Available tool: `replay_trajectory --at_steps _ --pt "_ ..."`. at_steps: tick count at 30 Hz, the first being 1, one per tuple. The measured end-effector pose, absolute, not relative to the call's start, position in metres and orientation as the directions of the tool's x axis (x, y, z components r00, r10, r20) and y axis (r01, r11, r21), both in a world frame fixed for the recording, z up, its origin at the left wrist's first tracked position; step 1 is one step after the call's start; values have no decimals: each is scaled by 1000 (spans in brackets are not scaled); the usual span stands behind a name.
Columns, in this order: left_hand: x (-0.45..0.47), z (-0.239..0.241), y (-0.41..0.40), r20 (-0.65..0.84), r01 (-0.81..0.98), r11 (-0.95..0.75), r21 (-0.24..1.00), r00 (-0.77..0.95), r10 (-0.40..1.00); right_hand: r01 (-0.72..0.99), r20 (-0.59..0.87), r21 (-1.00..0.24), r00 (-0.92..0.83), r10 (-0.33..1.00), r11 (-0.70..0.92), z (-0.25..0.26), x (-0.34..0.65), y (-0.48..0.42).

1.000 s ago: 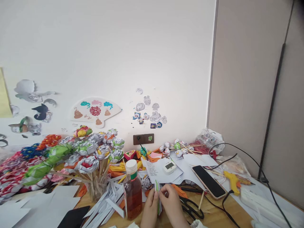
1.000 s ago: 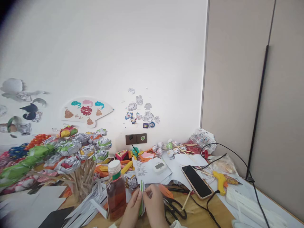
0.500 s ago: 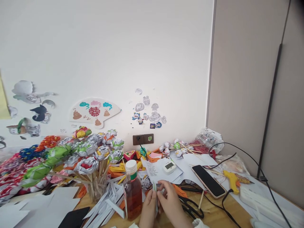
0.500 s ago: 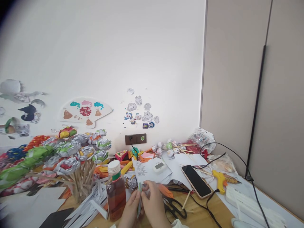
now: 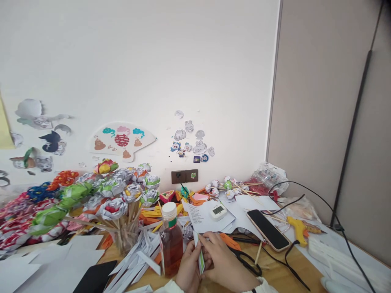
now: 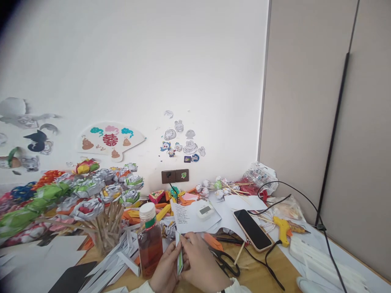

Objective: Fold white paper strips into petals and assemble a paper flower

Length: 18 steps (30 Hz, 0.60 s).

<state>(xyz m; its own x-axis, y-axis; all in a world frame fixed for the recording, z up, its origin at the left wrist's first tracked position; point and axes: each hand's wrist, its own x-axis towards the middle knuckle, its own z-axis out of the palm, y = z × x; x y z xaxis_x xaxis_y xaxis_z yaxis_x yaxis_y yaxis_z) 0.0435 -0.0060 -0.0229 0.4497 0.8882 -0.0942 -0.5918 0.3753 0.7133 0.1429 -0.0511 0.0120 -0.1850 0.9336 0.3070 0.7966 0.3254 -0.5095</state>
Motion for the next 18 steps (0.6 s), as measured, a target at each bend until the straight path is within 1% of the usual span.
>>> replay_trajectory --at_steps 3,6,9,11,14,18 --pt "44 -21 -7 -101 -571 381 727 460 882 822 325 -471 -176 929 320 4 146 -44" --pt "45 -19 -9 -111 -534 408 741 501 858 841 292 -434 -209 933 324 -2 151 -37" --pt "46 -20 -9 -111 -520 412 749 514 850 828 226 -454 -251 941 330 -6 157 -33" --pt "46 -23 -8 -108 -509 403 761 512 852 821 212 -480 -232 949 308 -7 158 -33" --pt "46 -27 -6 -117 -490 404 772 516 849 814 238 -503 -191 952 289 -8 158 -34" --pt "46 -28 -7 -131 -485 434 759 540 832 779 323 -523 -194 926 345 -5 156 -37"
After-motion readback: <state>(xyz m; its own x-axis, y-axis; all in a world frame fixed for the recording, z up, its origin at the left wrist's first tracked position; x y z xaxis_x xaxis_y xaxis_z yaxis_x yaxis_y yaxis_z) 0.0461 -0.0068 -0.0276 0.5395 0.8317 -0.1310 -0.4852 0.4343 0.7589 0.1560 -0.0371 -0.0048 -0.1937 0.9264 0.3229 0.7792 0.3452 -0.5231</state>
